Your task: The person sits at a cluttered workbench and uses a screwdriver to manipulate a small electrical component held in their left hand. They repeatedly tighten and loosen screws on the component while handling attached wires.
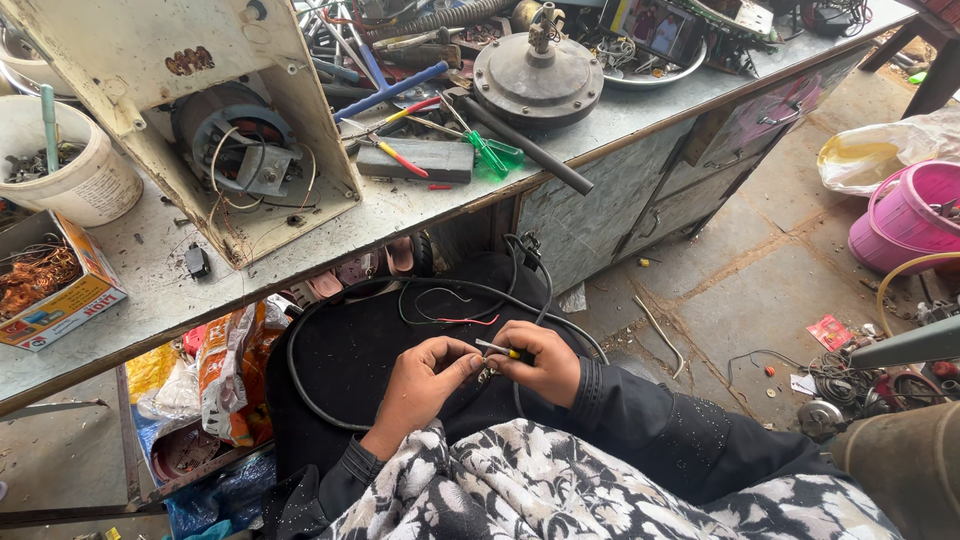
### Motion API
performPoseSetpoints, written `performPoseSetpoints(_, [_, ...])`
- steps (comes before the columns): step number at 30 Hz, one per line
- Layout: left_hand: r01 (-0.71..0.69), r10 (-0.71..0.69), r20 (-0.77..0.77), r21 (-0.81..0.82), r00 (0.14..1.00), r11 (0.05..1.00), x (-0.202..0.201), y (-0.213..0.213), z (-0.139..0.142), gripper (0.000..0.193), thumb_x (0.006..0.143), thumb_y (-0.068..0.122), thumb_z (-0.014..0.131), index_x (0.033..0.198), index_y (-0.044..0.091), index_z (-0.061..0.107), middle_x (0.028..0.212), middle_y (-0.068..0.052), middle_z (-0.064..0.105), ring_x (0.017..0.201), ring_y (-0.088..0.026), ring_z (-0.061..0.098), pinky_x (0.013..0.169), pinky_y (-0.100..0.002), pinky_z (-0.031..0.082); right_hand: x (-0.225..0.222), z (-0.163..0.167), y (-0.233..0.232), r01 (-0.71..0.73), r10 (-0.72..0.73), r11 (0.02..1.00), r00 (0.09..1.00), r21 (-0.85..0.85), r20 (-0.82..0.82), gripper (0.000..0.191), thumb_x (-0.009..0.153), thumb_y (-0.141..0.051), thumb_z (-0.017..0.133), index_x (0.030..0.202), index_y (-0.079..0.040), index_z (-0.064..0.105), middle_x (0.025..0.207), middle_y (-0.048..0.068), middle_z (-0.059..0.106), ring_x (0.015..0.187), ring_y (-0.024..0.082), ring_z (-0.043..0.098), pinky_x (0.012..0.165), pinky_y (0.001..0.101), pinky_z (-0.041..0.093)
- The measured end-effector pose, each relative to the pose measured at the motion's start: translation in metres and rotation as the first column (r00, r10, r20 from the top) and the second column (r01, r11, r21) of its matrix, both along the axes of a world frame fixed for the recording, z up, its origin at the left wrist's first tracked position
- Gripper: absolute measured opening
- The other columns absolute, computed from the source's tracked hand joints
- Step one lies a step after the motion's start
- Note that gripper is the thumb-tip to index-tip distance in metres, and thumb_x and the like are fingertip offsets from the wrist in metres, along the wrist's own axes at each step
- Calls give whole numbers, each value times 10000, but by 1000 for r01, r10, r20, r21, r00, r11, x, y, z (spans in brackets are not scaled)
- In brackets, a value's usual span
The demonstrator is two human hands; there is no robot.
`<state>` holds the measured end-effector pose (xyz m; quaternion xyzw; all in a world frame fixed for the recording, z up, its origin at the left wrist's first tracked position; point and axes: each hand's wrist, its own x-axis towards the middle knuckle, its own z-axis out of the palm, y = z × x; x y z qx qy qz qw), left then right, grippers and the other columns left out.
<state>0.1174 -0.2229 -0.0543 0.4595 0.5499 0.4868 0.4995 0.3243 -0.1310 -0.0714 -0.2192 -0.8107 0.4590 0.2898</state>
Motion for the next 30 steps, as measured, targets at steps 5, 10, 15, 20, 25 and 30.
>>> performPoseSetpoints(5, [-11,11,-37,-13,999,1000,0,2,-1,167,919,143,717,996,3,766,869,-55,799,785,-82,731,695,-210,580,0,0,4,19,-16,999,999,-46,47,139,932,-126,737,947,7,698,878,67,661,769,139,634,691,292,510])
performPoseSetpoints(10, [-7,7,-25,-5,1000,1000,0,3,-4,167,915,144,718,996,4,763,875,-59,802,791,-82,745,704,-207,599,-2,0,1,4,-4,1000,1000,-14,-10,124,922,-94,741,937,8,674,894,75,664,783,147,639,706,292,518])
performPoseSetpoints(15, [-12,12,17,-10,1000,1000,0,4,-8,167,921,140,722,995,-4,762,875,-66,796,791,-84,736,705,-207,592,-1,9,-6,46,-48,986,999,161,6,176,846,-63,776,977,-1,676,922,84,662,780,183,674,706,311,544])
performPoseSetpoints(20, [1,-1,10,-11,1000,1000,-2,4,-9,175,926,146,715,1001,-4,764,865,-63,790,783,-83,729,699,-205,586,-3,17,-10,52,-56,972,998,229,12,189,849,-69,779,995,-9,674,955,80,669,807,194,698,725,315,571])
performPoseSetpoints(25, [19,-20,32,13,999,1000,-5,3,-12,189,938,155,698,1015,-6,763,869,-54,782,783,-80,717,703,-203,573,-2,21,-11,35,-41,967,999,251,22,173,861,-70,770,1001,-16,683,966,80,671,825,197,702,736,312,570])
performPoseSetpoints(30, [-1,-2,72,42,997,999,-4,5,-14,188,950,156,700,999,-17,754,860,-57,775,778,-81,708,698,-209,574,-3,12,-6,24,-31,987,999,160,40,138,886,-66,758,993,-8,693,919,88,669,802,206,674,722,329,539])
